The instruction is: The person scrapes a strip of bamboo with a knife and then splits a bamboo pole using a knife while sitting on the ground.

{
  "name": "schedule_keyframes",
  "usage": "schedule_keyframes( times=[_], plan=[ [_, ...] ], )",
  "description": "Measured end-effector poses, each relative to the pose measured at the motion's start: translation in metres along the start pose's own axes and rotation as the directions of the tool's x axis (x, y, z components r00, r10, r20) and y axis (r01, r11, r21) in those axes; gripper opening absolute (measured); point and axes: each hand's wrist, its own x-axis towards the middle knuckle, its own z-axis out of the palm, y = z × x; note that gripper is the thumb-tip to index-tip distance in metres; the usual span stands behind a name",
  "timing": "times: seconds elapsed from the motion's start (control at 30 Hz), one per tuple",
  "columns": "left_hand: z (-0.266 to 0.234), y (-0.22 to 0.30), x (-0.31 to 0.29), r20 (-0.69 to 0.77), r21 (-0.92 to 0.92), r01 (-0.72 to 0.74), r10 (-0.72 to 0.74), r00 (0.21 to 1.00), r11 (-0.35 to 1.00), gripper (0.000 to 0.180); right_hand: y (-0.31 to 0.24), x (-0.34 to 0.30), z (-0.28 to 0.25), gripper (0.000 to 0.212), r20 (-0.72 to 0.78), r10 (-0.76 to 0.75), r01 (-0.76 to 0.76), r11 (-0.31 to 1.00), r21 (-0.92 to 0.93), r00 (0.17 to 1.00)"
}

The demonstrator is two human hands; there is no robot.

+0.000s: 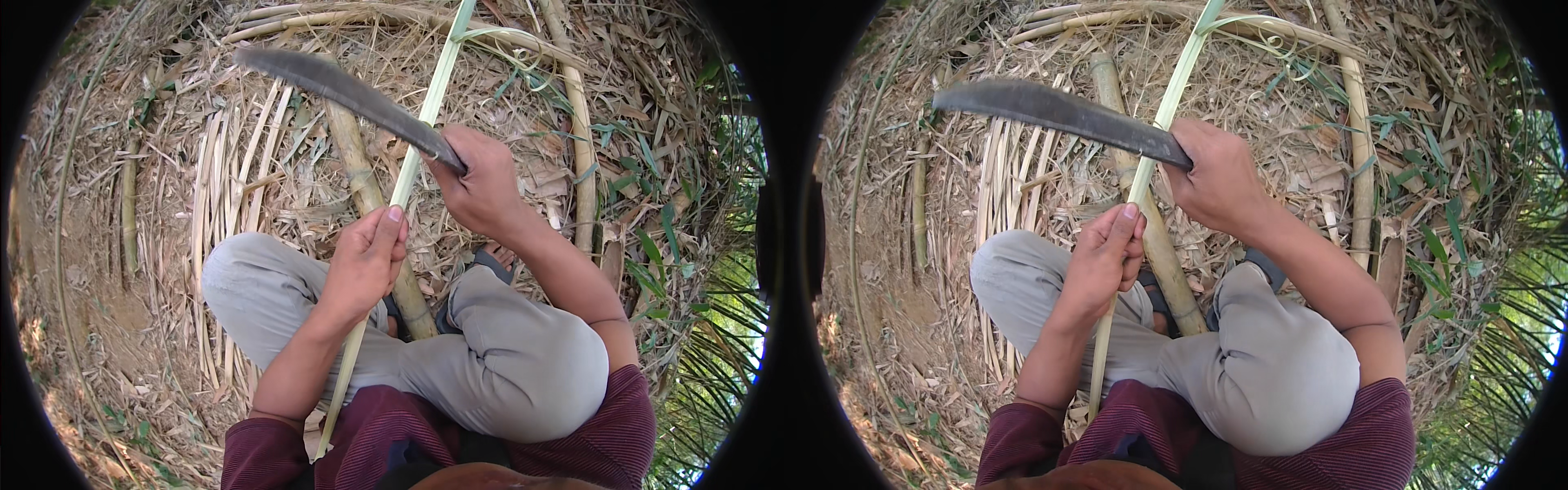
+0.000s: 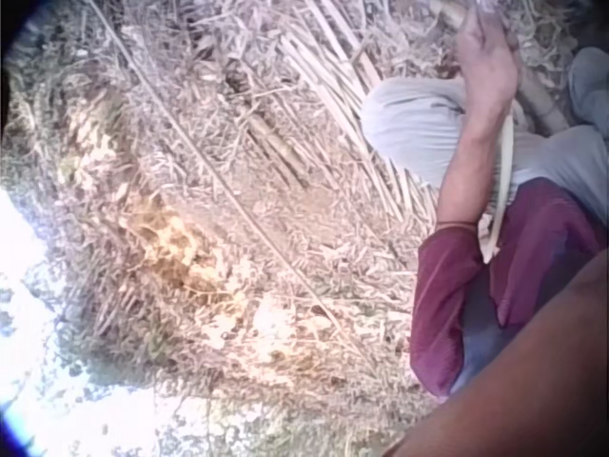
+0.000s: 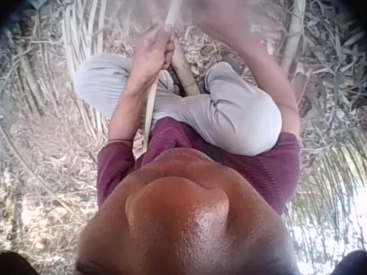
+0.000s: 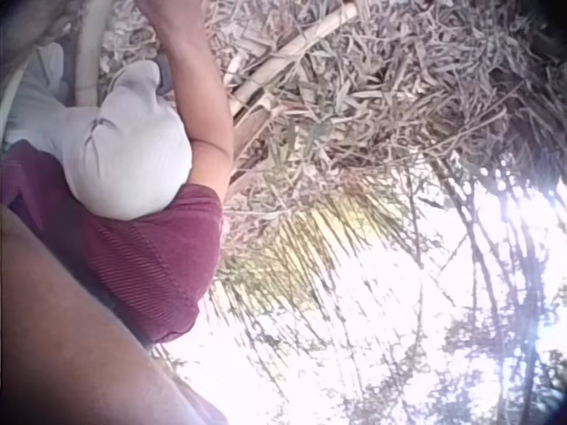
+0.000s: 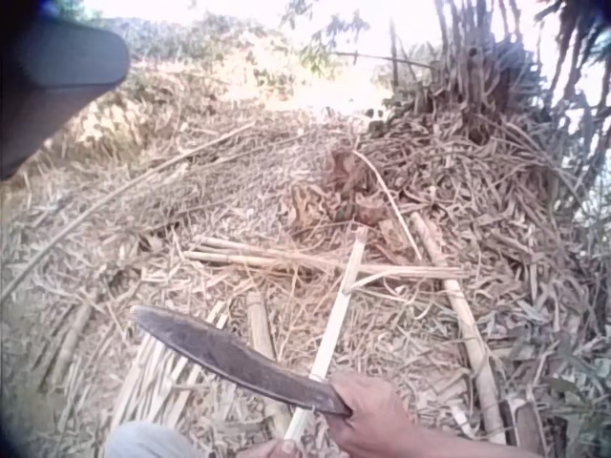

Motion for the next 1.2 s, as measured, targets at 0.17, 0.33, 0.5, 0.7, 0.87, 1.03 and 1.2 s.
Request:
schedule_keyframes(
  times=[0.17,0.33,0.5,0.7,0.87,1.03,1.2],
  plan=[
    [-0.007,-0.003,-0.012,0.015,-0.025,0.09,-0.089,0.996,0.996,0.033,0.027,0.019,-0.02,0.021,-0.14,0.018,-0.048,0.976,-0.214,0.99],
    [-0.026,-0.013,-0.019,0.053,-0.104,0.185,-0.18,0.982,0.977,0.032,0.117,0.048,-0.112,0.043,-0.472,0.302,-0.482,0.814,-0.325,0.828],
    [-0.004,0.003,-0.017,0.093,-0.087,0.119,-0.11,0.989,0.989,0.03,0.116,0.011,-0.103,0.049,-0.413,0.519,-0.634,0.741,-0.22,0.749],
    [-0.008,0.003,-0.012,0.041,-0.106,0.102,-0.099,0.994,0.989,0.029,0.015,-0.034,-0.018,0.038,0.109,0.215,-0.203,0.973,-0.107,0.971],
    [-0.002,-0.015,-0.01,-0.092,0.037,-0.059,0.062,0.994,0.998,0.026,-0.015,-0.035,-0.001,0.059,0.438,0.055,0.027,0.984,-0.178,0.898],
    [-0.009,-0.036,-0.007,-0.105,0.425,-0.146,0.209,0.972,0.893,0.026,-0.014,-0.04,0.008,0.068,0.442,0.023,0.091,0.968,-0.234,0.897],
    [0.0,-0.043,-0.007,-0.075,0.477,-0.358,0.444,0.893,0.802,0.037,-0.002,-0.041,0.009,0.072,0.389,-0.087,0.197,0.947,-0.253,0.917]
  ],
)
